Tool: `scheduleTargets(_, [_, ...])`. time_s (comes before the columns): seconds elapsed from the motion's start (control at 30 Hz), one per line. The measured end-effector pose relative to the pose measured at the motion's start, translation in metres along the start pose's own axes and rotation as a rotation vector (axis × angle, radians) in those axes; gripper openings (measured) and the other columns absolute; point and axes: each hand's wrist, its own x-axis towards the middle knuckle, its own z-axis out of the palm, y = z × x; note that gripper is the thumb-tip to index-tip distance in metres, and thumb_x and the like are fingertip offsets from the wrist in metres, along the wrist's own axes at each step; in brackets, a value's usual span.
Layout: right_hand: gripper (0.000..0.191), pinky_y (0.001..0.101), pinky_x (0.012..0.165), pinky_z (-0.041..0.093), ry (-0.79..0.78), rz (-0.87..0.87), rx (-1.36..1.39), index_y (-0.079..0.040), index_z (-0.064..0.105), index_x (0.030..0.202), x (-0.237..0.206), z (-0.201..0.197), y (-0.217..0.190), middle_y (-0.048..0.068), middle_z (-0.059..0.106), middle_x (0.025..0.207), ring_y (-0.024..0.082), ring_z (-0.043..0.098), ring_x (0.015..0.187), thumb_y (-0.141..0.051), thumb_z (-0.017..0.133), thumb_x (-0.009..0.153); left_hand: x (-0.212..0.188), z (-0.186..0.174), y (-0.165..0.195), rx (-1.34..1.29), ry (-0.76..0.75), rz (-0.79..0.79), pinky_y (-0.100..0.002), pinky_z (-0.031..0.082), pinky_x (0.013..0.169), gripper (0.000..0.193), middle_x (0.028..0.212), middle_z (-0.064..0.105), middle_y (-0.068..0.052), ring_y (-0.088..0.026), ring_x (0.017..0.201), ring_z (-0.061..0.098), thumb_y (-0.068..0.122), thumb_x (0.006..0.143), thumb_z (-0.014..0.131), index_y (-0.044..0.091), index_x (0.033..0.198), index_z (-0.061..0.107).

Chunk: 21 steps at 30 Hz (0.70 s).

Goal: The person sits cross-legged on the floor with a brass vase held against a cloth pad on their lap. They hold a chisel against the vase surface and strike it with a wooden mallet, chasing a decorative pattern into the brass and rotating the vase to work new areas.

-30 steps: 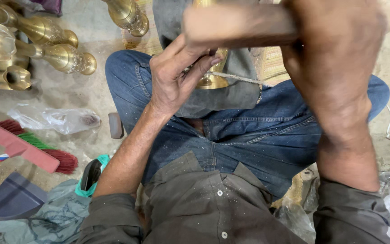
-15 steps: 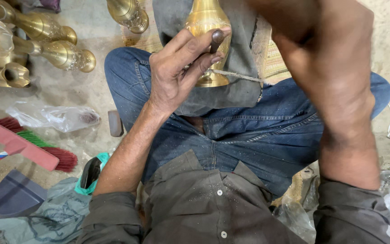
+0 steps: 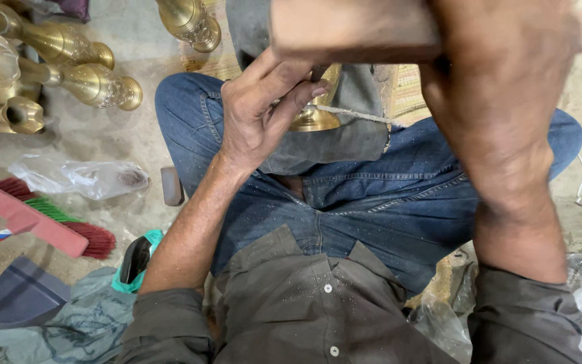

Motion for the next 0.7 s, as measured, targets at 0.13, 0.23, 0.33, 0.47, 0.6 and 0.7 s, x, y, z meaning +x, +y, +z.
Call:
scheduleTargets(0.13, [0.039, 0.0461, 0.087, 0.048, -0.102, 0.033, -0.083, -0.003, 0.058, 0.120, 0.000, -0.002, -0.001, 0.016, 0.062, 0.107, 0.038, 0.060, 0.098, 0.005, 0.071, 0.084, -0.002, 0.002, -0.004, 0.053, -0.012, -0.053, -0.029, 0.059, 0.073, 0.039, 0.102, 0.068, -0.003, -0.012, 0.091, 0.071, 0.005, 0.099, 0.084, 0.012, 0.134, 0.068])
scheduleTargets(0.23, [0.041, 0.0447, 0.090, 0.048, -0.019, -0.009, -0.006, -0.002, 0.056, 0.123, 0.001, -0.003, -0.004, 0.016, 0.061, 0.111, 0.037, 0.061, 0.103, 0.006, 0.068, 0.085, -0.002, 0.000, -0.005, 0.009, -0.007, -0.011, -0.027, 0.062, 0.077, 0.038, 0.108, 0.069, -0.004, -0.012, 0.093, 0.073, 0.003, 0.101, 0.081, 0.014, 0.135, 0.066])
scheduleTargets(0.33, [0.038, 0.0427, 0.088, 0.048, -0.099, -0.001, -0.144, -0.005, 0.059, 0.118, 0.003, -0.004, -0.007, 0.014, 0.062, 0.106, 0.034, 0.062, 0.100, 0.006, 0.068, 0.083, -0.002, -0.001, -0.004, 0.005, -0.031, -0.054, -0.027, 0.062, 0.077, 0.038, 0.108, 0.068, -0.003, -0.012, 0.092, 0.073, 0.002, 0.101, 0.081, 0.011, 0.135, 0.068])
scheduleTargets(0.47, [0.036, 0.0429, 0.086, 0.049, -0.120, -0.002, -0.154, -0.006, 0.061, 0.116, 0.005, -0.005, -0.010, 0.014, 0.065, 0.105, 0.035, 0.065, 0.099, 0.004, 0.071, 0.083, -0.004, 0.000, -0.005, 0.044, -0.048, -0.097, -0.029, 0.062, 0.075, 0.036, 0.099, 0.067, -0.008, -0.016, 0.085, 0.071, 0.001, 0.094, 0.082, 0.006, 0.128, 0.070])
scheduleTargets(0.6, [0.037, 0.0436, 0.082, 0.051, -0.073, -0.047, -0.052, -0.002, 0.063, 0.120, 0.015, 0.002, -0.009, 0.015, 0.068, 0.106, 0.035, 0.068, 0.097, 0.001, 0.074, 0.085, -0.011, 0.002, -0.015, -0.046, 0.000, -0.010, -0.024, 0.066, 0.083, 0.030, 0.112, 0.072, -0.005, -0.014, 0.100, 0.078, 0.002, 0.103, 0.081, 0.009, 0.129, 0.070])
scheduleTargets(0.7, [0.034, 0.0458, 0.078, 0.055, -0.130, 0.192, 0.296, 0.001, 0.061, 0.120, 0.033, 0.034, -0.005, 0.021, 0.070, 0.102, 0.036, 0.072, 0.092, -0.012, 0.081, 0.095, -0.013, 0.006, -0.026, -0.146, -0.021, -0.099, -0.023, 0.065, 0.078, 0.026, 0.112, 0.071, -0.003, -0.010, 0.090, 0.077, 0.001, 0.104, 0.075, 0.009, 0.129, 0.072])
